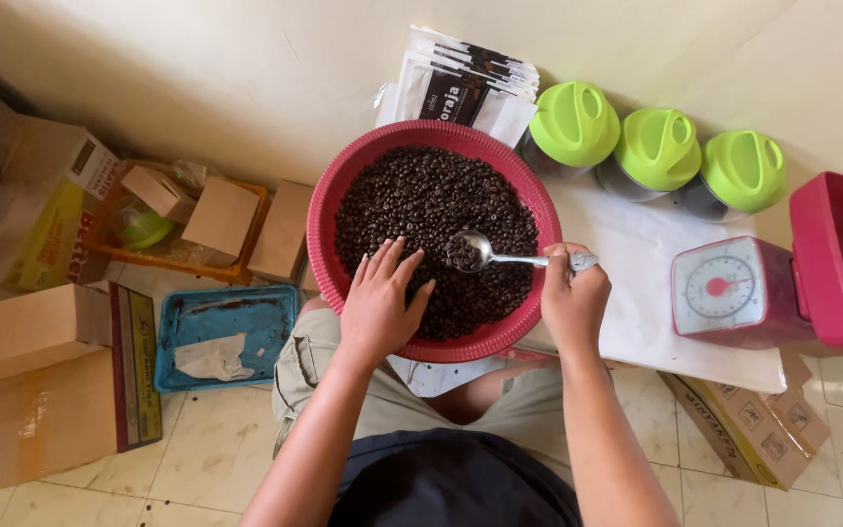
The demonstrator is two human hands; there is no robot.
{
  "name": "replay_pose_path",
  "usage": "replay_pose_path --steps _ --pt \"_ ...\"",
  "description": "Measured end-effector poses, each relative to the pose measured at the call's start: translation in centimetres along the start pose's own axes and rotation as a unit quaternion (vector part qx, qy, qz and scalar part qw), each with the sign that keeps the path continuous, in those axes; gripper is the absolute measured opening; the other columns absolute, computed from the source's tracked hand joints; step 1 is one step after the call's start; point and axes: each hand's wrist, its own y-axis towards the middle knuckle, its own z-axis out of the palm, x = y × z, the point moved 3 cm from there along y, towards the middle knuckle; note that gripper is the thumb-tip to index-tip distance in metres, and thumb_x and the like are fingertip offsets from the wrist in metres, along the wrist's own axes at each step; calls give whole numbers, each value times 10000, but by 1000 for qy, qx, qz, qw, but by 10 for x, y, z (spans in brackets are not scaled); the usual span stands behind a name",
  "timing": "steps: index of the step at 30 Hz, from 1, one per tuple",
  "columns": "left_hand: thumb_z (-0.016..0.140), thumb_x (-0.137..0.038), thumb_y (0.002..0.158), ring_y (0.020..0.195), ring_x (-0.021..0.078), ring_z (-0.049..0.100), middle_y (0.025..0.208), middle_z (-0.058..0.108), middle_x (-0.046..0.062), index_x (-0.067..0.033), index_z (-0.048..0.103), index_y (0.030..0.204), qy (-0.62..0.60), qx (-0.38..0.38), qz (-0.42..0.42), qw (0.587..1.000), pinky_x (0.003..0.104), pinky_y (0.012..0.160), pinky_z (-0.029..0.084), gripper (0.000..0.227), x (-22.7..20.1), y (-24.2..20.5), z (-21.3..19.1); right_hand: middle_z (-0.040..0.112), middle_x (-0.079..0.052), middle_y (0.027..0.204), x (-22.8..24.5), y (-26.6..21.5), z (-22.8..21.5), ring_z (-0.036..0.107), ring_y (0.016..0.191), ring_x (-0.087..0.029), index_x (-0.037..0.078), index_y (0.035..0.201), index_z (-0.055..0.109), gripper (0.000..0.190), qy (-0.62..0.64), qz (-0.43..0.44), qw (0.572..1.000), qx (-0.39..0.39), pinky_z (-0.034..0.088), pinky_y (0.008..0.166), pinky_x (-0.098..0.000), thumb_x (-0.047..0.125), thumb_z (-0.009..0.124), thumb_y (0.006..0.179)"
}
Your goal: The person scoops roasted coffee beans from a large red bowl using a metal spoon and transfers them into a pink weighing container placed on a scale. The person repeats this scooping and pouring action multiple times.
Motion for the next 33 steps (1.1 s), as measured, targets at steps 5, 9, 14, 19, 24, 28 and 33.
replay_pose_path --steps 5,9,14,19,24,28,33 --pt "628 -431 966 1411 328 476 1438 569 152 -156 626 1372 -8 7 8 1000 541 1146 363 491 0 -4 -4 727 -115 730 -6 -2 -4 709 730 -283 116 929 741 218 -38 -20 999 -10 546 722 -407 171 554 1027" --pt "629 -430 966 1411 328 477 1438 566 157 -155 622 1375 -5 0 19 1000 542 1156 353 494 2 -4 -2 742 -80 740 -4 0 -5 739 737 -270 109 918 738 230 -50 -36 998 -18 576 731 -396 153 542 1030" --pt "612 -426 974 1416 339 467 1446 558 171 -143 621 1381 -14 18 23 999 546 1161 339 496 2 -6 -9 744 -9 743 4 -6 0 727 791 -304 195 936 728 213 -107 35 994 -12 566 792 -477 270 538 999" --pt "619 -443 959 1416 346 468 1448 556 176 -145 620 1380 -14 17 26 999 560 1155 348 516 5 -8 -7 742 31 748 -15 -4 5 732 809 -283 222 940 720 216 -124 47 991 -15 569 796 -463 299 526 994" --pt "618 -423 955 1415 360 465 1459 539 188 -137 611 1386 -57 24 21 998 559 1156 351 517 1 -9 -9 752 -58 777 -27 -6 4 720 786 -304 136 941 750 238 -65 39 997 -15 559 795 -453 206 530 997" --pt "610 -410 970 1415 376 458 1460 531 199 -124 604 1392 -87 24 28 996 575 1149 350 510 1 -10 -12 756 -48 790 -29 -12 1 732 832 -298 153 945 749 231 -50 53 997 -26 559 801 -451 227 534 990" --pt "643 -411 946 1409 361 469 1437 554 192 -129 620 1378 -57 7 46 997 569 1152 349 516 2 -11 -7 761 -121 838 -27 -13 0 730 906 -363 120 968 750 238 -45 31 998 -36 551 832 -484 205 533 1018"
